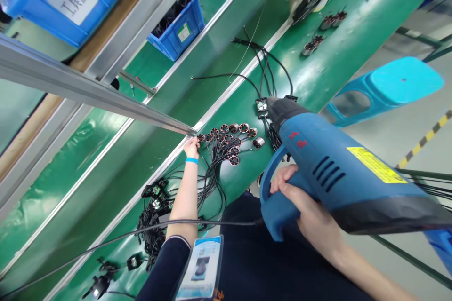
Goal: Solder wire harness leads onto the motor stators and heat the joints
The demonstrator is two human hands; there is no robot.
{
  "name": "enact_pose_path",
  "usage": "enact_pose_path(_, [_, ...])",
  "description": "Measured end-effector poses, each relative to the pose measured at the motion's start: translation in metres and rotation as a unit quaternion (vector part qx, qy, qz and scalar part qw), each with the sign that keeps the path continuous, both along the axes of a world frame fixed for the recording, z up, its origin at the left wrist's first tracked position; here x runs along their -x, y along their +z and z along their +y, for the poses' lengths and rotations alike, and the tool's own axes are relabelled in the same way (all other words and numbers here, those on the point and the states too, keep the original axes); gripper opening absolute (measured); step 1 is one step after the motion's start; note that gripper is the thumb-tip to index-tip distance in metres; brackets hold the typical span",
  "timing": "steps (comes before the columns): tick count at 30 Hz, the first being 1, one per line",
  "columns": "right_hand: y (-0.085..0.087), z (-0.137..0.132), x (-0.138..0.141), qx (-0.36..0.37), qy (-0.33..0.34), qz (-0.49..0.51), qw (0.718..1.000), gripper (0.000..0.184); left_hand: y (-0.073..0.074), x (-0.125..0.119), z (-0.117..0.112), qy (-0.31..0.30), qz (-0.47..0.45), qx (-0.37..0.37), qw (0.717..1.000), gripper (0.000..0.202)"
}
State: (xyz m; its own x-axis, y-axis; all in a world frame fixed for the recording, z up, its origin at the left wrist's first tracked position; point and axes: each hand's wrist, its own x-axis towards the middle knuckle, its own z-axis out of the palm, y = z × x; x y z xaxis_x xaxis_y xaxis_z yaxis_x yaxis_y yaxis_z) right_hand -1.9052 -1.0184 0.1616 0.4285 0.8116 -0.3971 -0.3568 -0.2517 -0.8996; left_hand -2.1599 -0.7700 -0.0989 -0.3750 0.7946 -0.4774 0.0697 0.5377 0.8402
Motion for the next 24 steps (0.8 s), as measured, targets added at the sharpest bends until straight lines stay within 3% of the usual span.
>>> enact_pose_path(6, [0.006, 0.0, 0.008, -0.032, 0.019, -0.013, 0.999, 0.013, 0.017, 0.001, -0.003, -0.004, 0.076, -0.062, 0.995, 0.025])
enact_pose_path(12, [0.007, 0.0, 0.012, -0.02, 0.024, -0.004, 1.0, 0.014, 0.034, -0.016, -0.042, -0.005, 0.212, -0.149, 0.966, 0.029])
enact_pose_path(16, [0.004, 0.003, 0.014, -0.019, 0.029, 0.0, 0.999, 0.014, 0.026, -0.032, -0.049, -0.04, 0.25, -0.157, 0.955, 0.022])
enact_pose_path(20, [0.0, 0.001, 0.014, -0.018, 0.045, -0.004, 0.999, 0.015, 0.015, -0.028, -0.041, -0.061, 0.26, -0.163, 0.95, 0.003])
enact_pose_path(24, [0.001, -0.001, 0.011, -0.038, 0.045, -0.008, 0.998, 0.015, 0.005, -0.019, -0.037, -0.092, 0.255, -0.188, 0.944, 0.019])
